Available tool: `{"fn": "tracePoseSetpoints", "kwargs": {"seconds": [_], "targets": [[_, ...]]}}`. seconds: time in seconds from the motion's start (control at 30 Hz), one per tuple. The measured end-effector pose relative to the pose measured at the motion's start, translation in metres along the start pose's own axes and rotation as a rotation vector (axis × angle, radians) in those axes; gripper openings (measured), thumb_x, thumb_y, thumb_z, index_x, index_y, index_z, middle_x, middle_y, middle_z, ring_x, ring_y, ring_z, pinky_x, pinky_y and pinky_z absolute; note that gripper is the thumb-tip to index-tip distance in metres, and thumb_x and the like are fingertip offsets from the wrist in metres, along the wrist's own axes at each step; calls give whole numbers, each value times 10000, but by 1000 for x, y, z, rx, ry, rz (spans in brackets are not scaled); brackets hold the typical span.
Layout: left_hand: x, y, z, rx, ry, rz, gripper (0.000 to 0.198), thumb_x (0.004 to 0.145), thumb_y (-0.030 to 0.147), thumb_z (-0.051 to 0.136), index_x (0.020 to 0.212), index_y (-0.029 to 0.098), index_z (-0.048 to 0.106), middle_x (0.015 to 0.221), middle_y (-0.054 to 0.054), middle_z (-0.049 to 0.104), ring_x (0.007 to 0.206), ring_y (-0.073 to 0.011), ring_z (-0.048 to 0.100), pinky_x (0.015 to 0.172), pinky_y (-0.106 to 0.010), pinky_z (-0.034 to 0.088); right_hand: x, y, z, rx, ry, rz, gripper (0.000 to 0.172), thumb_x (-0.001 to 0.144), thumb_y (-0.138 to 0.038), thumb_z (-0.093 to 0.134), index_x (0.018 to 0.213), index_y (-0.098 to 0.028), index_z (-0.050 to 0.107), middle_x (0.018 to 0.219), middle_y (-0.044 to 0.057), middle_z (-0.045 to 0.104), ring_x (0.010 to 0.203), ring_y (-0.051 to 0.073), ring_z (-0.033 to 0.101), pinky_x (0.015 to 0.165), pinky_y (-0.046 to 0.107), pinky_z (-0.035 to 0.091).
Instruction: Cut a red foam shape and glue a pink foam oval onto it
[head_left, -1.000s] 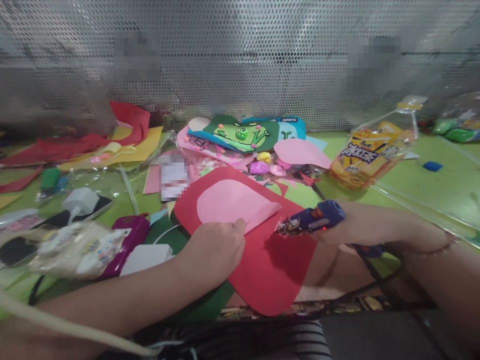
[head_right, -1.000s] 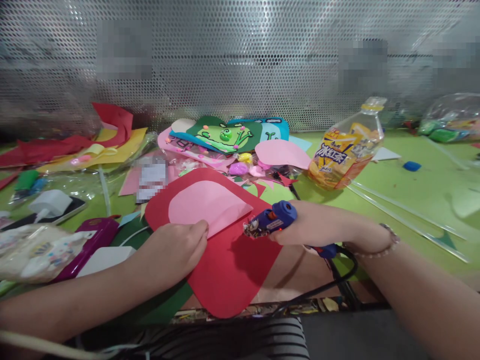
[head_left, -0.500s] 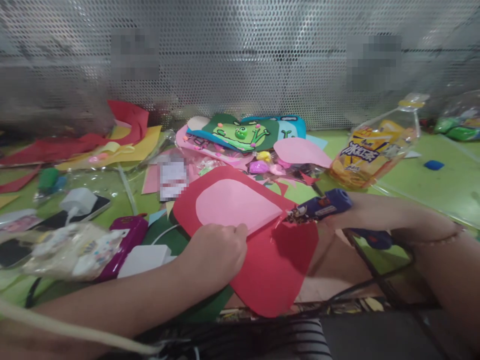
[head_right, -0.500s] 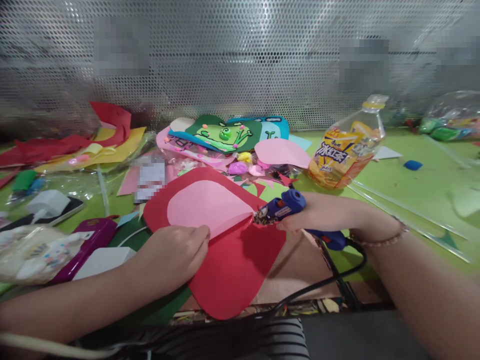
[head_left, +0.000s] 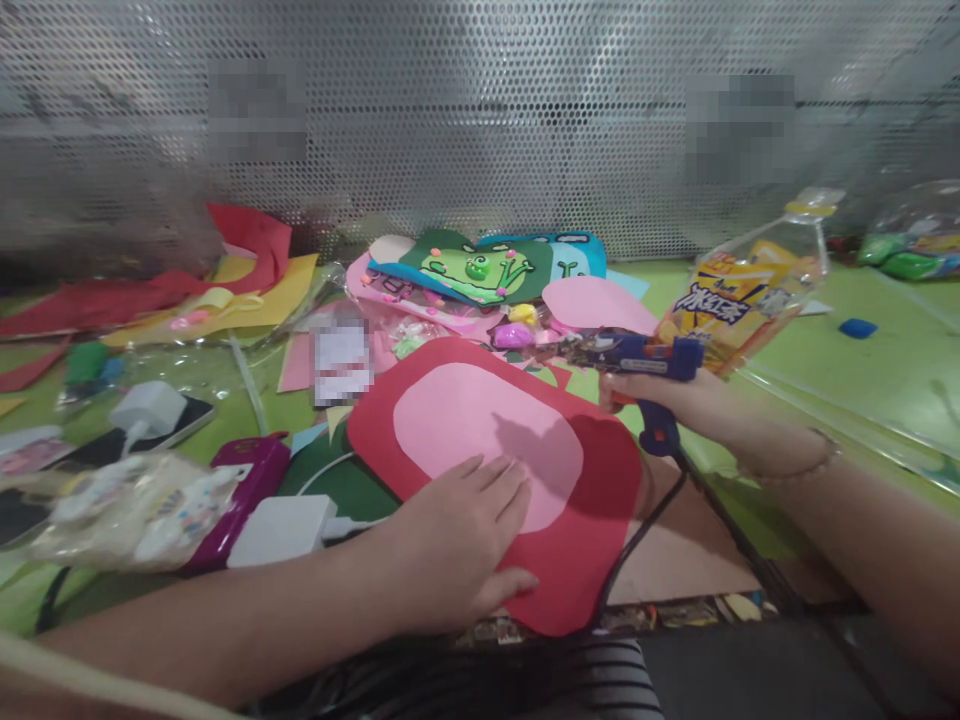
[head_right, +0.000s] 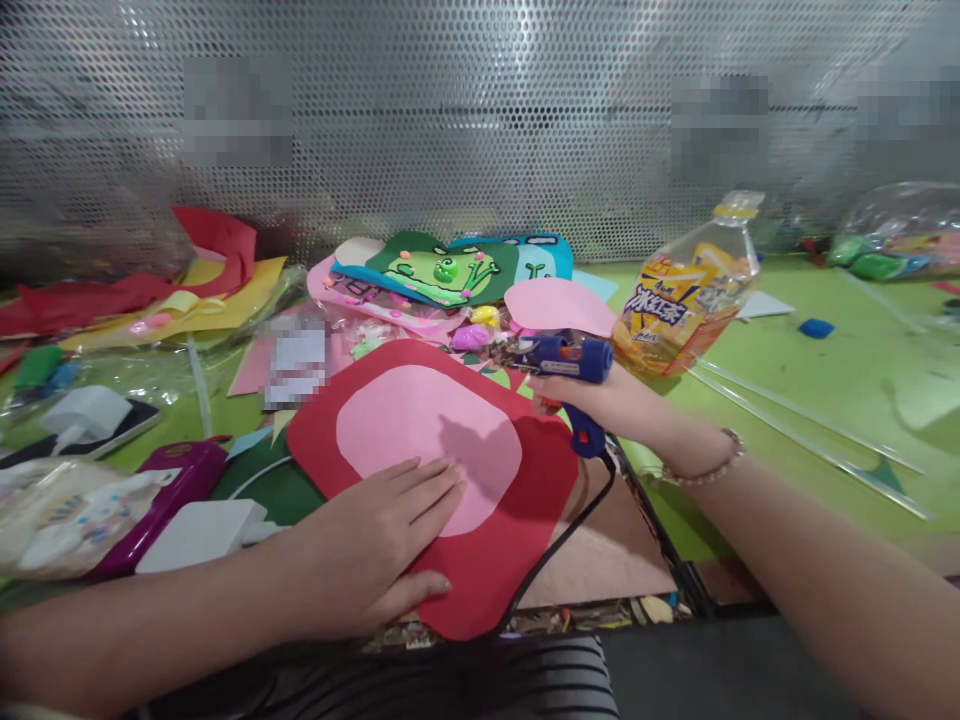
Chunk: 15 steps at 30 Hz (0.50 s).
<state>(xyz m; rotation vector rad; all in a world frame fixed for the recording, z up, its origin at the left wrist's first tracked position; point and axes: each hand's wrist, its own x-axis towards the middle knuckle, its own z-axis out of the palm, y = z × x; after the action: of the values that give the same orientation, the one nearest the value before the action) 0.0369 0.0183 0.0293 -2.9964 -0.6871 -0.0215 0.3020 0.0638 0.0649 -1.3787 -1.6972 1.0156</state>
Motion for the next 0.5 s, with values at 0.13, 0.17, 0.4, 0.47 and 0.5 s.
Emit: {"fn": "tracePoseSetpoints", "kwargs": {"seconds": [0.13,0.17,0.4,0.47,0.5], "targets": [[-1,0,-1,-132,-109,-61,708,900,567,295,1377,47,346,1451,-188,291,1341,-299,269,1083,-414,234,2,9,12,100,-108,0,243,745,-452,629,750,-214,677,829,23,700,834,205,632,786,305,493],[-1,1,-2,-155,-129,-80,717,899,576,283,1389,54,327,1466,-181,254,1353,-295,239,1090,-419,217,3,10,15,136,-125,-8,248,754,-459,620,774,-220,681,862,18,706,854,203,635,798,301,493],[3,2,2,-126,-210,-299,827,863,643,262,1418,31,237,1485,-194,158,1379,-306,132,1092,-455,192,3,19,25,83,-33,-4,460,735,-606,568,983,-234,680,848,18,710,842,236,641,744,337,528],[4,2,2,-87,-216,-346,829,861,643,263,1411,24,256,1479,-203,180,1372,-310,167,1089,-443,205,3,18,27,66,-13,-80,477,749,-625,535,984,-236,678,917,25,708,949,245,618,840,346,499],[5,3,2,-66,-221,-365,826,859,643,268,1402,20,280,1472,-210,205,1362,-314,200,1084,-438,220,4,17,27,64,-11,-113,479,760,-631,514,969,-234,679,943,31,705,986,245,606,877,349,481]]}}
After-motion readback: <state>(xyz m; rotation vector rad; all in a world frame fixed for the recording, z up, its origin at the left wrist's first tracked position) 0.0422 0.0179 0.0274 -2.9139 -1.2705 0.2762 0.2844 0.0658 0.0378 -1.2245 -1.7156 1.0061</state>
